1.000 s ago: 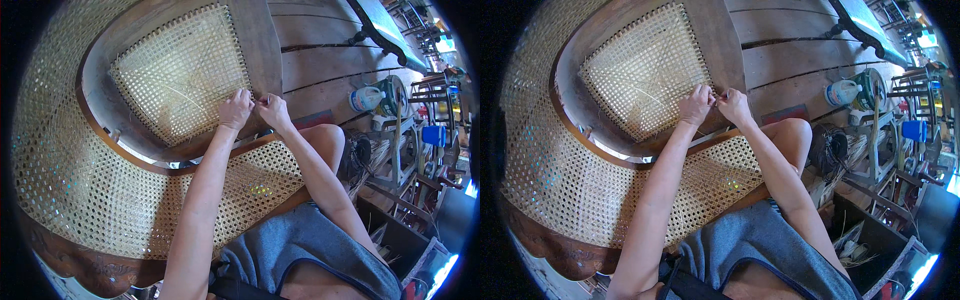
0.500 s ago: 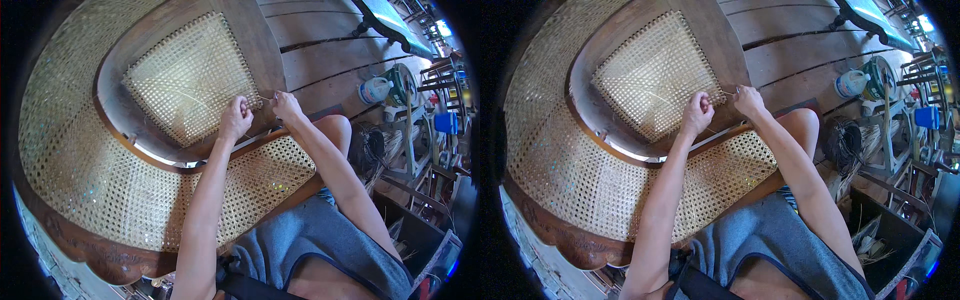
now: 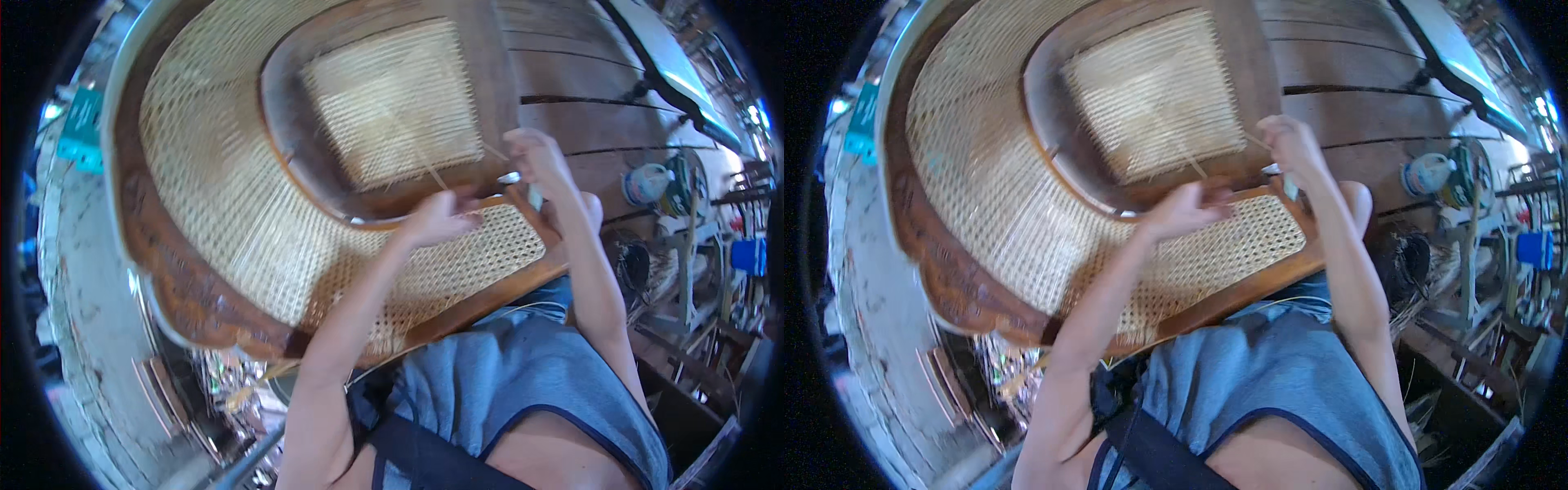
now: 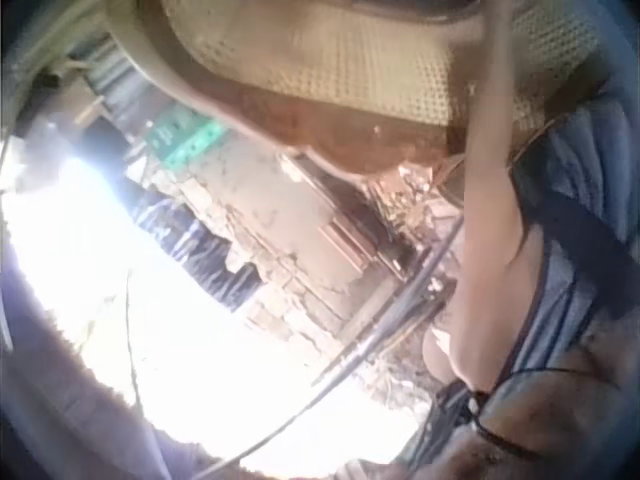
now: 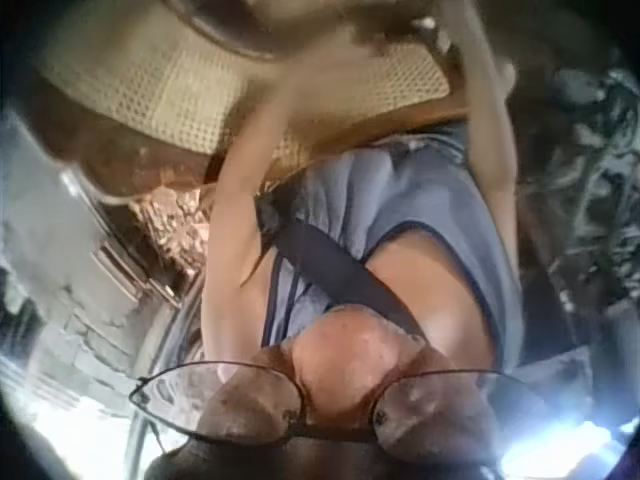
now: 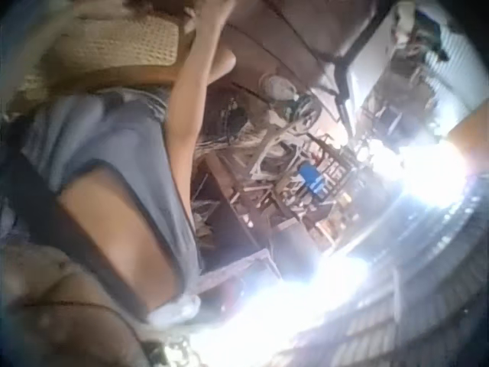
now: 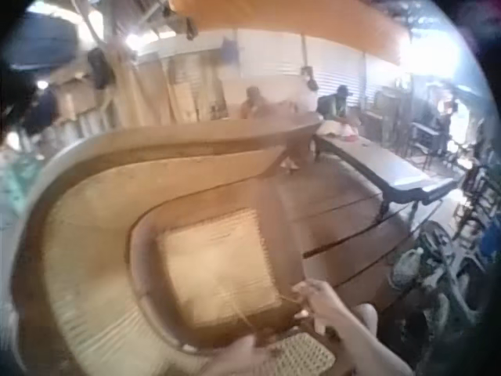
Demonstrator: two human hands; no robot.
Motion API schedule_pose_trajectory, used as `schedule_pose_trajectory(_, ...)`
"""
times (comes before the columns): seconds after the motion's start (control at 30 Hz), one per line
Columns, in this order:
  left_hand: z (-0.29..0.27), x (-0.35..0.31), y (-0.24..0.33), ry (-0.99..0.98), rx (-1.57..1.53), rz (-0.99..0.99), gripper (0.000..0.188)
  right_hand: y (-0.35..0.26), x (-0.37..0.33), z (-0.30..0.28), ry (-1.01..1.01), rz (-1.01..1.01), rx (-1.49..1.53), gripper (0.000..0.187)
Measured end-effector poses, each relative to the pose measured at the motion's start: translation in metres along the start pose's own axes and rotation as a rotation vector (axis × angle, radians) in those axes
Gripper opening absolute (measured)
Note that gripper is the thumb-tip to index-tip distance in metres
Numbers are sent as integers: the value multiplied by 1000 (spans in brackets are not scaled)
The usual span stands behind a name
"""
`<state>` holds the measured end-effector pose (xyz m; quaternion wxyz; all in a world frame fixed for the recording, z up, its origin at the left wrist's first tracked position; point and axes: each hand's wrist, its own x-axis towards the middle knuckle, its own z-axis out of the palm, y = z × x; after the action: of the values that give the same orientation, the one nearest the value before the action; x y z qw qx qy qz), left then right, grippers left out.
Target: Weaving the seat of a wooden chair with rattan strips using pliers and a weaving tool.
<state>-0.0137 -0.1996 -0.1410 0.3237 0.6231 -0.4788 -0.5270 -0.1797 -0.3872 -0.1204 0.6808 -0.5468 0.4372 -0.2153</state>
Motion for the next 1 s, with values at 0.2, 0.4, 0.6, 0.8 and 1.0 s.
schedule_pose_trajectory(0.2, 102, -31, 75, -187, -495, 338, 73, -27, -147, 35, 168, -429, -128, 30)
schedule_pose_trajectory(0.4, 73, -50, 79, -225, -343, 31, 28, -15, -197, -22, 117, -400, -269, 33)
schedule_pose_trajectory(0.6, -23, -74, 41, 308, -644, -13, 49, 54, -238, -88, -293, -43, -926, 16)
schedule_pose_trajectory(0.8, -65, -107, 4, 604, -839, 52, 37, 100, -270, -36, -128, -78, -925, 27)
schedule_pose_trajectory(1.0, -93, -90, -8, 861, -1071, 112, 27, 96, -281, -61, -297, 140, -905, 30)
